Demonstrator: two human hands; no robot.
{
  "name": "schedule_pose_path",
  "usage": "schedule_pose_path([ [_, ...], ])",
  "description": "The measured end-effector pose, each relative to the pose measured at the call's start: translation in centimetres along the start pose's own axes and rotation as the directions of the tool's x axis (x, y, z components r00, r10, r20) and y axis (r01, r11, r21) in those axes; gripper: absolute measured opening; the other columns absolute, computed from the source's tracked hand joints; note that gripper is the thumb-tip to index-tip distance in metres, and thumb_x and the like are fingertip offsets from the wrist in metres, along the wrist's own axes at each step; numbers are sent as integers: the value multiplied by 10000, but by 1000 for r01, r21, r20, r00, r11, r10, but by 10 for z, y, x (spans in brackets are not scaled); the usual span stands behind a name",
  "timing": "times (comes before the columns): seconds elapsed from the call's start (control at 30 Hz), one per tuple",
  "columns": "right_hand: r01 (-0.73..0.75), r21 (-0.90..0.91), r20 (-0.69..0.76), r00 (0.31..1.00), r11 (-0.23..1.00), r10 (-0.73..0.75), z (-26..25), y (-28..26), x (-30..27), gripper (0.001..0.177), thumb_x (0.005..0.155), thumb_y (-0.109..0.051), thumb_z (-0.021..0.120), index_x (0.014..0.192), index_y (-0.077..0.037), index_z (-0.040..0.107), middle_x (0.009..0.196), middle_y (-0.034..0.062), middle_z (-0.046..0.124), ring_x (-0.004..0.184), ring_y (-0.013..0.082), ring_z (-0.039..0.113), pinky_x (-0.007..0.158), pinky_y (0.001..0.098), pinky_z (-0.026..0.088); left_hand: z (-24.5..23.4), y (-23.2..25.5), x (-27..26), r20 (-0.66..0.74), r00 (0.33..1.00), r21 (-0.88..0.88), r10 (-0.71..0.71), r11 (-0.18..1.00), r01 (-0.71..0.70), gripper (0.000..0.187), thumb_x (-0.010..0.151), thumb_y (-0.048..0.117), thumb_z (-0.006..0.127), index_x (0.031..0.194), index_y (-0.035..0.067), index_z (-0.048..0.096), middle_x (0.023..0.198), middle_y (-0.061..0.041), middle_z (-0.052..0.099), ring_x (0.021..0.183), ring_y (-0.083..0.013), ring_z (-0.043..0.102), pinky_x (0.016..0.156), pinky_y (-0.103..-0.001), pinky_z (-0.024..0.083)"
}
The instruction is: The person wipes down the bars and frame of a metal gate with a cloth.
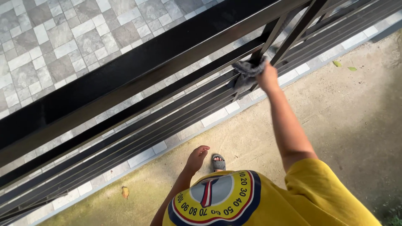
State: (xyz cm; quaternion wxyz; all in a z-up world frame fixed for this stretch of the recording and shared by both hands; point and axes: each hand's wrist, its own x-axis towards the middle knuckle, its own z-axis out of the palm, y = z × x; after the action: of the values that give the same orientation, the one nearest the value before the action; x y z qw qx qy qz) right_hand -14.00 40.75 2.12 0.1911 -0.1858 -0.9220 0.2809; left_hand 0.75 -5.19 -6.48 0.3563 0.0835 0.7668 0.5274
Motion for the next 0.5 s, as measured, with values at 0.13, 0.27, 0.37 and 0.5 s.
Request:
schedule_pose_path([
  [0.13,-70,150,50,997,986,64,-84,-72,-28,396,930,-78,748,1306,-31,631,1144,207,733,1103,369,700,933,432,556,-9,5,-9,-26,1000,44,2,999,-1,246,1014,235,574,1187,109,696,1093,-80,739,1001,-197,687,893,-337,530],
  [0.27,-113,203,415,910,973,19,-111,-117,-34,562,776,-78,787,1309,-50,611,1229,165,727,1190,312,681,1053,418,505,-14,1,-7,-35,999,44,-12,999,13,260,1007,242,588,1211,122,694,1109,-84,714,1008,-186,673,902,-329,524],
  [0.37,58,107,450,887,993,-100,-93,-133,-19,675,771,-137,835,1365,-20,538,1319,208,634,1243,343,614,1079,423,477,-15,3,-3,-29,999,-32,39,999,-40,273,992,240,602,1212,103,690,1115,-97,713,1019,-187,667,905,-333,526],
  [0.5,520,-567,426,849,639,-313,-30,-124,-1,621,878,-149,785,1461,-139,570,1428,171,587,1332,333,536,1062,434,447,-17,7,-7,-17,999,-14,41,999,-41,301,987,254,605,1223,89,689,1109,-101,714,1013,-185,663,908,-331,519],
])
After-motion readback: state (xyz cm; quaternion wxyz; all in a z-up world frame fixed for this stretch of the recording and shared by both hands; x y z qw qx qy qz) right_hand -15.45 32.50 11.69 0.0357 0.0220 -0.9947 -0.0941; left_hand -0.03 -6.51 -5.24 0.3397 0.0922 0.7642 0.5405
